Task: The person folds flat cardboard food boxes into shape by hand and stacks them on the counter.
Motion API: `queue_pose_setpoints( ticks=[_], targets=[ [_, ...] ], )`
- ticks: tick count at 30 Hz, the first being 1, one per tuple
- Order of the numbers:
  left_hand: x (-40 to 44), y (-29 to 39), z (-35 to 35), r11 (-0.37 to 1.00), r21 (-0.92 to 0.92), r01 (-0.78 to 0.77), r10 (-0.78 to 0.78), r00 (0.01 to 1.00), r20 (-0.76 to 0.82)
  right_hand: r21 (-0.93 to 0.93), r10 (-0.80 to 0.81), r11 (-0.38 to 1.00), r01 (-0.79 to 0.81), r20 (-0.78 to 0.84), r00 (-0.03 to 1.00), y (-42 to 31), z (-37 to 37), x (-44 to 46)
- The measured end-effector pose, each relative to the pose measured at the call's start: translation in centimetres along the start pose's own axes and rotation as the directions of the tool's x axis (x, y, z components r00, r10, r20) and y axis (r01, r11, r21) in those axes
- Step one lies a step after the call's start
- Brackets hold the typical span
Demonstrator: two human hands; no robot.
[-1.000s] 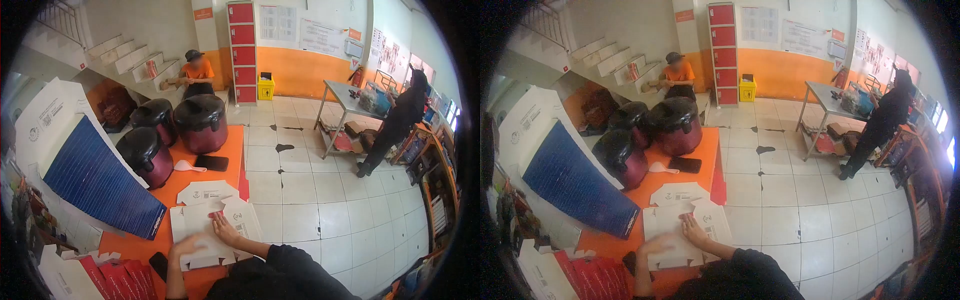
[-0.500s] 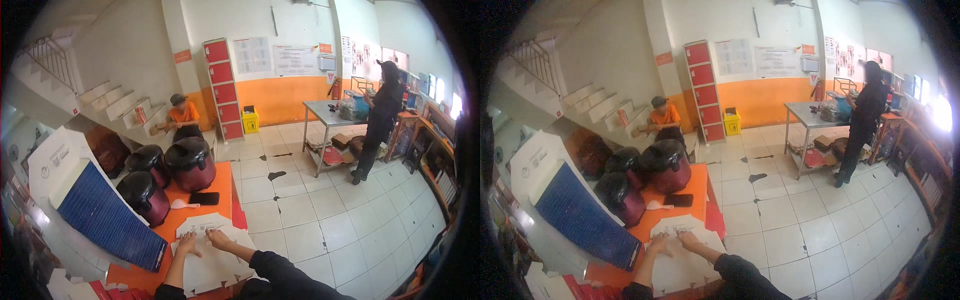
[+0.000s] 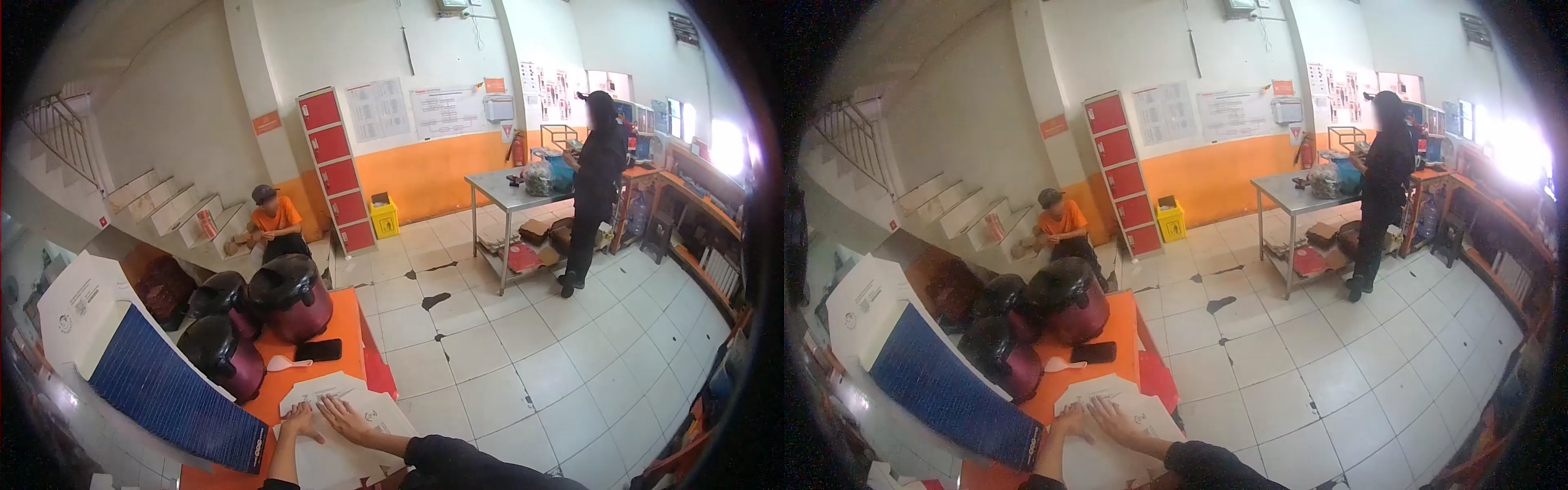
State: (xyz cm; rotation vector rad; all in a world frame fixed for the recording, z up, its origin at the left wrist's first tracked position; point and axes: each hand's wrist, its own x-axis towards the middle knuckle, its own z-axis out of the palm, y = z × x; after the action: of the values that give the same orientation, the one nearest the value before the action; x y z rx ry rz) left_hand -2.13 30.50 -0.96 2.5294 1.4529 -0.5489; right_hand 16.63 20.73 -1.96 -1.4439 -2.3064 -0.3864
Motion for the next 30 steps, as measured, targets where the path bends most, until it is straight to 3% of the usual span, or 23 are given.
queue_pose_setpoints(
  ticks=[5, 8, 11, 14, 17, 20, 23, 26, 29, 30],
  targets=[
    [0.8, -1.5, 1.0, 0.995, 0.052, -0.083, 0.082, 0.996, 0.026, 0.037, 0.09, 0.994, -0.098, 0.172, 0.981, -3.1, 0.5, -3.8],
    [-0.5, -0.9, -0.4, 0.997, -0.068, -0.046, 0.047, 0.999, 0.02, 0.16, 0.116, 0.975, -0.155, 0.23, 0.966, -3.9, 1.6, -5.4],
    [-3.2, 1.5, -3.0, 0.997, 0.039, -0.061, 0.063, 0.996, -0.055, 0.215, 0.164, 0.96, -0.179, 0.087, 0.983, -4.1, 2.3, -5.6],
    [-4.9, 1.6, -1.8, 0.982, 0.149, -0.113, 0.156, 0.934, -0.321, 0.203, 0.178, 0.958, -0.201, 0.127, 0.976, -4.1, 1.3, -5.4],
    [-6.6, 3.0, -0.4, 0.987, 0.159, -0.023, 0.119, 0.77, -0.626, 0.218, 0.16, 0.956, -0.195, 0.17, 0.972, -4.2, 0.0, -5.0],
    [-7.3, 3.4, 1.5, 0.991, 0.084, 0.103, -0.009, 0.682, -0.731, 0.288, 0.11, 0.941, -0.177, 0.235, 0.966, -3.8, 0.5, -4.5],
    [-8.6, 5.5, 0.7, 0.989, -0.022, 0.145, -0.118, 0.694, -0.71, 0.322, 0.157, 0.917, -0.235, 0.252, 0.955, -3.9, 0.2, -4.1],
    [-9.2, 6.1, 0.7, 0.986, -0.127, 0.109, -0.168, 0.676, -0.717, 0.376, 0.087, 0.903, -0.205, 0.308, 0.947, -3.5, 0.1, -4.0],
    [-8.6, 6.0, 2.1, 0.982, -0.159, 0.105, -0.188, 0.656, -0.731, 0.369, 0.069, 0.916, -0.155, 0.237, 0.969, -2.2, -0.6, -3.6],
    [-8.5, 6.1, 2.7, 0.985, -0.14, 0.099, -0.171, 0.635, -0.753, 0.295, 0.086, 0.948, -0.119, 0.123, 0.989, -1.9, -0.9, -3.4]
  ],
)
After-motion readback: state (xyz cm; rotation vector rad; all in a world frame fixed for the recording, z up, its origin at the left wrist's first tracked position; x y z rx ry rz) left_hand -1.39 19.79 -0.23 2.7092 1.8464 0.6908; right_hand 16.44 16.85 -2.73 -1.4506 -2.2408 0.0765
